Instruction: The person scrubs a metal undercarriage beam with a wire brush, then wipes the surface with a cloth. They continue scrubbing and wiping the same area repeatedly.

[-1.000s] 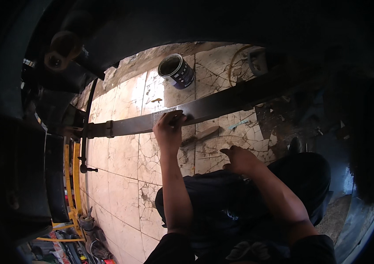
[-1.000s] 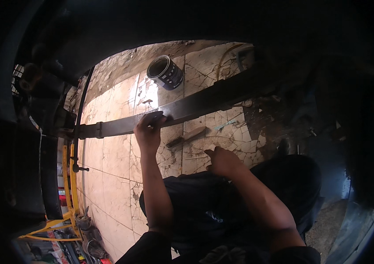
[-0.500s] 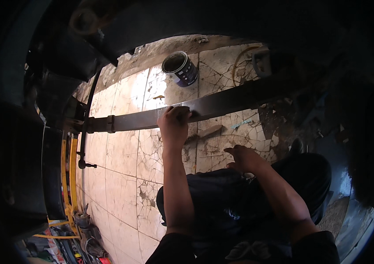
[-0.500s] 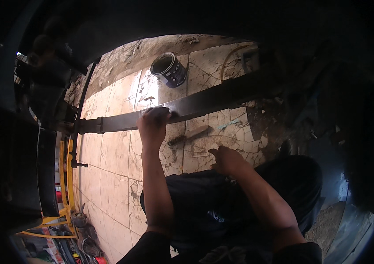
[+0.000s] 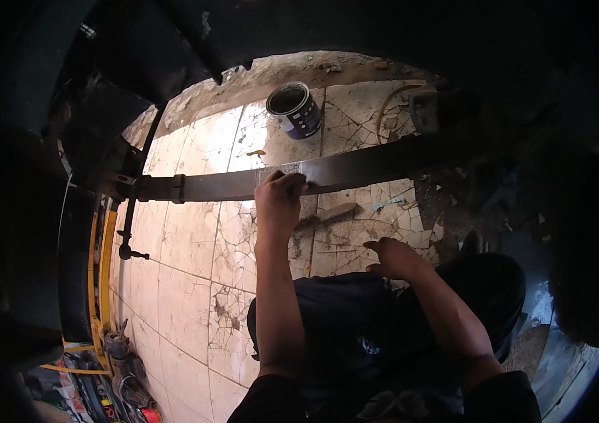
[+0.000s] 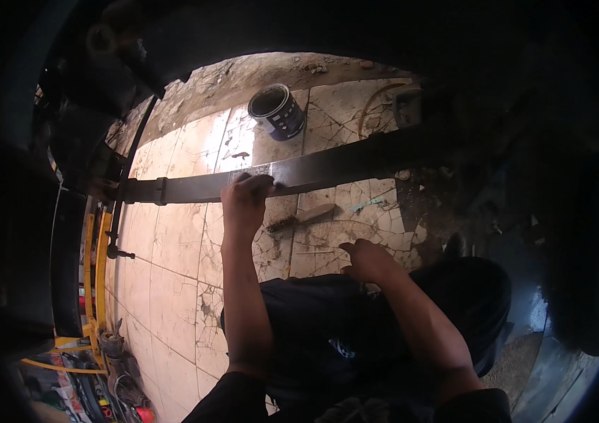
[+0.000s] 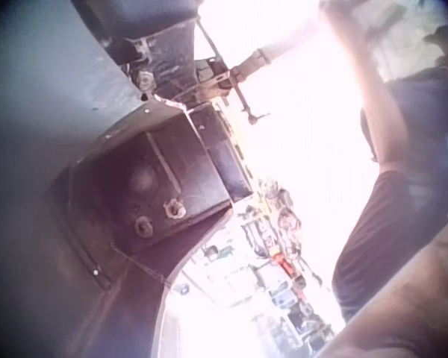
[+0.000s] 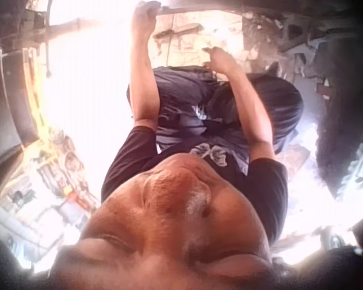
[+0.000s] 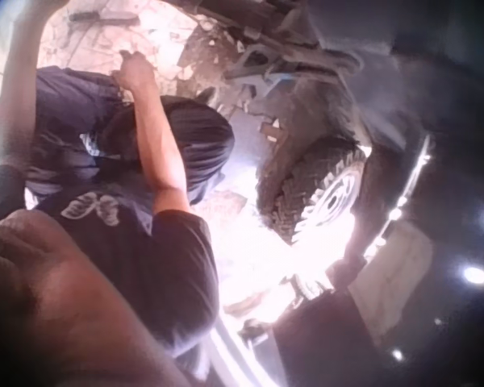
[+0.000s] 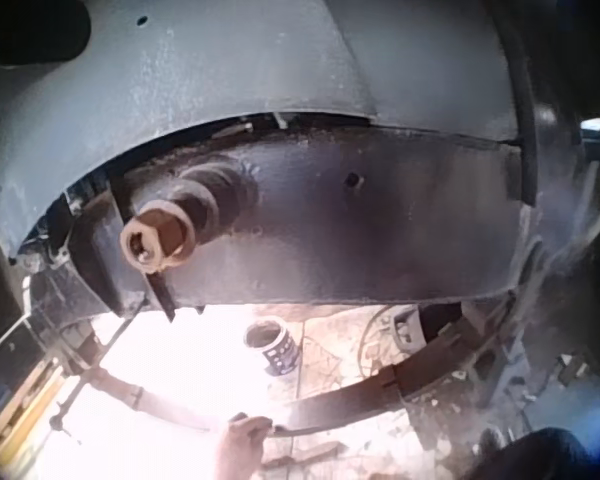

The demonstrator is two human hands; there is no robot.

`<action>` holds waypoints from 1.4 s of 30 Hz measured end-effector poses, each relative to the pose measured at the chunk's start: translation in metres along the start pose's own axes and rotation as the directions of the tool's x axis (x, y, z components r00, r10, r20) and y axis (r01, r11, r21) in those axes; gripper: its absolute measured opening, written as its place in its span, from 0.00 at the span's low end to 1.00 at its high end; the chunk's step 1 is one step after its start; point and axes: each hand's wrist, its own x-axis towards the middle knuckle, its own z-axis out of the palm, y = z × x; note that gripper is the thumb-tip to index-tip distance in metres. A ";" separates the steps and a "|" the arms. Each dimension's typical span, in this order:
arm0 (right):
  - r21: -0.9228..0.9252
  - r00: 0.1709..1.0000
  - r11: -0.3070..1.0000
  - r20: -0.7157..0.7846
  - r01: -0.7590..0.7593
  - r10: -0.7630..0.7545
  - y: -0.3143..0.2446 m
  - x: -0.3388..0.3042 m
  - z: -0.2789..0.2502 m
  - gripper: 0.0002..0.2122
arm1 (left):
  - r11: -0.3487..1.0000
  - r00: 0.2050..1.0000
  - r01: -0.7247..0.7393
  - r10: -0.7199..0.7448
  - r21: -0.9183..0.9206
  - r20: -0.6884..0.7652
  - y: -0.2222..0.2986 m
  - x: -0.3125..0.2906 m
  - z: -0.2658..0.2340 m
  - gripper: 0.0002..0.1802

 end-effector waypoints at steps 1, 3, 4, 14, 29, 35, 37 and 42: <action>-0.013 1.000 1.000 0.005 -0.005 0.005 -0.009 -0.001 -0.004 0.35 | 1.000 1.000 -0.021 0.021 -0.008 -0.001 -0.003 0.007 -0.002 0.05; -0.013 1.000 1.000 0.007 0.013 -0.013 -0.018 0.002 -0.005 0.34 | 0.999 0.999 -0.032 0.031 -0.031 -0.033 0.005 0.021 0.014 0.06; -0.003 1.000 1.000 0.004 0.028 -0.028 -0.015 0.004 -0.002 0.34 | 0.996 0.997 -0.066 0.064 -0.053 -0.037 0.009 0.029 0.024 0.06; 0.062 0.999 0.998 -0.048 -0.003 0.006 0.003 -0.003 -0.005 0.34 | 0.999 0.999 -0.011 0.009 0.053 0.050 0.000 0.009 0.000 0.07; 0.084 0.999 0.996 -0.041 0.004 0.000 0.004 -0.015 0.000 0.31 | 0.998 0.995 -0.070 0.069 0.008 0.078 0.003 0.020 0.007 0.06; 0.009 0.971 0.999 -0.235 0.049 -0.046 0.005 -0.020 0.006 0.28 | 0.999 0.999 -0.019 0.021 -0.030 0.041 -0.004 0.002 -0.006 0.06; 0.118 0.941 0.985 -0.327 0.125 -0.080 -0.012 -0.005 -0.003 0.27 | 0.999 0.999 -0.018 0.020 -0.039 0.045 -0.003 0.013 0.005 0.06; 0.175 0.917 0.964 -0.379 0.201 -0.123 -0.028 0.013 0.004 0.27 | 0.986 0.991 -0.121 0.128 -0.115 0.050 0.024 0.029 0.039 0.06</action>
